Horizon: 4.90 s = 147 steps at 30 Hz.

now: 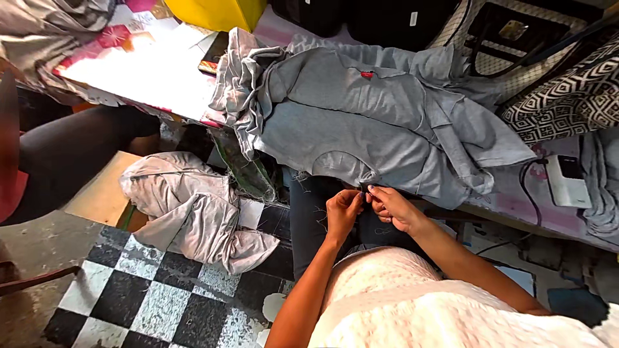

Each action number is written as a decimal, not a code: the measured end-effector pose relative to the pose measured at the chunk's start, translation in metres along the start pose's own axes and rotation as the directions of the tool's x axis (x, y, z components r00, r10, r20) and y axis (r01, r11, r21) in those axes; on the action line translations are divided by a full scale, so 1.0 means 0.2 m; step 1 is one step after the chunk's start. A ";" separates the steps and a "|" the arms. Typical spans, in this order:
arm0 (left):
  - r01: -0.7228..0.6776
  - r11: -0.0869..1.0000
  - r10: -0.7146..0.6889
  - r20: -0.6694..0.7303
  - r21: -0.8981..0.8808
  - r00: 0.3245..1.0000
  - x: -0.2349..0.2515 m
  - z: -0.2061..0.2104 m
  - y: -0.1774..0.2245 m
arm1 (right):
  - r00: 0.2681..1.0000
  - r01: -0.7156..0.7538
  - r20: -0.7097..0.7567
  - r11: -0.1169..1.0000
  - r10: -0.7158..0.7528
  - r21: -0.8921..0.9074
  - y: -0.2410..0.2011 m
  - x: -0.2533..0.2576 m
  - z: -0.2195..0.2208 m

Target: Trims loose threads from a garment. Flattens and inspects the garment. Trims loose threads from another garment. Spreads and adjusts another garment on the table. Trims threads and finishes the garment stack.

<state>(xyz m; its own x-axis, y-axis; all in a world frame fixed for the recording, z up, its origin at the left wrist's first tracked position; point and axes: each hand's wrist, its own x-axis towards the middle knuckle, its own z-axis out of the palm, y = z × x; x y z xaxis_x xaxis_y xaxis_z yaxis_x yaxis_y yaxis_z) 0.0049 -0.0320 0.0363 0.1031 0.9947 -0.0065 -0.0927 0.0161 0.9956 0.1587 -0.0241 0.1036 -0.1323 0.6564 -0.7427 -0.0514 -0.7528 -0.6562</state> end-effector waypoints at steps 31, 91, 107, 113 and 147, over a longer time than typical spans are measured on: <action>0.231 0.973 -0.201 -0.451 0.011 0.869 0.24 -0.55 0.04 | 0.719 0.593 0.248 0.387 -0.649 -0.706 -0.32 0.16 0.30; 0.190 0.956 -0.110 -0.326 0.224 0.939 0.14 -0.58 0.14 | 0.950 0.151 0.306 0.762 0.064 -0.630 -0.41 0.44 0.49; 0.219 0.950 -0.143 -0.313 0.224 0.939 0.13 -0.59 0.12 | 0.956 0.148 0.291 0.811 0.029 -0.566 -0.38 0.46 0.49; 0.331 0.830 -0.098 -0.467 0.448 0.879 0.17 -0.84 0.03 | 0.827 0.560 0.434 0.456 -0.357 -0.692 -0.41 0.44 0.42; -0.099 0.689 -0.187 -0.308 -0.718 0.933 0.41 -0.28 0.13 | 0.886 0.443 0.294 0.842 -0.358 -0.308 -0.73 0.58 0.43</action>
<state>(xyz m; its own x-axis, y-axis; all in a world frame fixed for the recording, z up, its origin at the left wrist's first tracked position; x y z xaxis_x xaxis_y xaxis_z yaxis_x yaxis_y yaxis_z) -0.0447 0.0548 0.0563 -0.1913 0.9563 -0.2210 -0.7848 -0.0138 0.6195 0.0653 0.1577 0.1248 -0.3900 0.8371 -0.3836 0.2032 -0.3281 -0.9225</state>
